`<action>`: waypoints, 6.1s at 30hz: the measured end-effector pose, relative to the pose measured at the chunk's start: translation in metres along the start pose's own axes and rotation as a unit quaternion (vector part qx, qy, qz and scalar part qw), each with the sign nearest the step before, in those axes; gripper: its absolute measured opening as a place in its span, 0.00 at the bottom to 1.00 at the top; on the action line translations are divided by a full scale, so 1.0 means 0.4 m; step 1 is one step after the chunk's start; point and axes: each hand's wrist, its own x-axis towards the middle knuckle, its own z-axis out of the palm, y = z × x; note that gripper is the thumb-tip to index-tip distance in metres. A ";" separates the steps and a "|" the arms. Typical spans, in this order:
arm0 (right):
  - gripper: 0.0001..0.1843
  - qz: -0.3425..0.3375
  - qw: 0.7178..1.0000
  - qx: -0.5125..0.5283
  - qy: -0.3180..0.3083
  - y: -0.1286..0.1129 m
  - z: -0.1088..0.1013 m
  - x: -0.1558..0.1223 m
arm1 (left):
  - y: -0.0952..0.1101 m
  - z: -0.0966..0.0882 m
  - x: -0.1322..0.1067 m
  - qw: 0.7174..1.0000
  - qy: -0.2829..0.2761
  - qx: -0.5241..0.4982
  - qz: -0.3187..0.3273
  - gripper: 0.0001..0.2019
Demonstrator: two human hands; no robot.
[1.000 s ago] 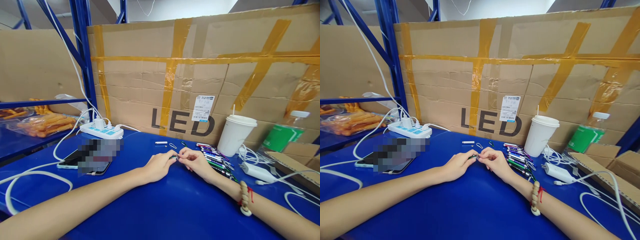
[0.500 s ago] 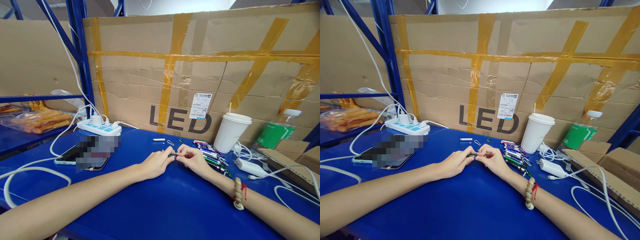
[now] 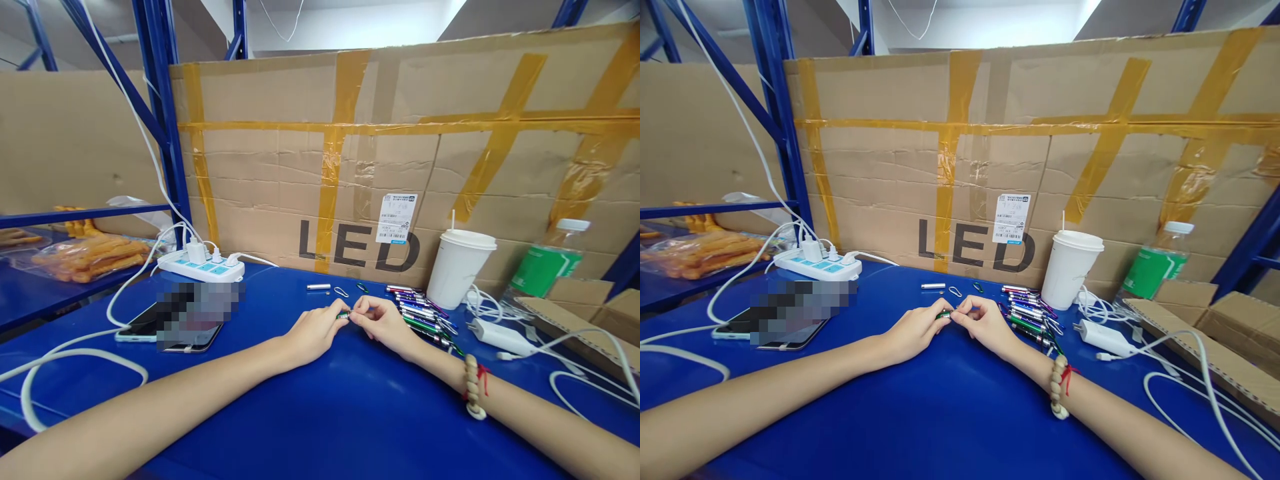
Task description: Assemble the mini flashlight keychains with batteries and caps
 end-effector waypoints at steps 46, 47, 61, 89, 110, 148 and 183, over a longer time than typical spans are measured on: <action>0.17 0.009 1.000 0.025 0.011 -0.027 0.004 -0.002 | 0.031 -0.004 0.000 0.996 0.006 0.089 -0.007 0.11; 0.17 0.010 1.000 0.028 0.010 -0.025 0.004 -0.001 | 0.032 -0.005 -0.001 0.996 0.005 0.091 -0.009 0.11; 0.18 0.018 0.999 0.017 0.041 -0.012 -0.003 0.005 | 0.020 0.004 -0.001 0.996 0.017 0.079 -0.024 0.13; 0.17 -0.024 0.998 0.027 0.056 0.000 -0.007 0.003 | 0.014 -0.005 -0.001 1.000 -0.002 -0.008 -0.002 0.12; 0.20 0.017 0.998 0.040 0.038 0.007 -0.010 0.005 | 0.003 -0.001 0.008 0.998 0.044 -0.020 -0.045 0.13; 0.18 -0.062 0.998 0.004 0.002 -0.005 -0.013 -0.007 | 0.000 -0.002 0.001 0.999 -0.018 -0.009 0.029 0.10; 0.22 0.040 0.996 -0.075 0.028 -0.030 -0.002 -0.011 | 0.009 0.002 0.007 0.995 0.045 0.090 -0.016 0.12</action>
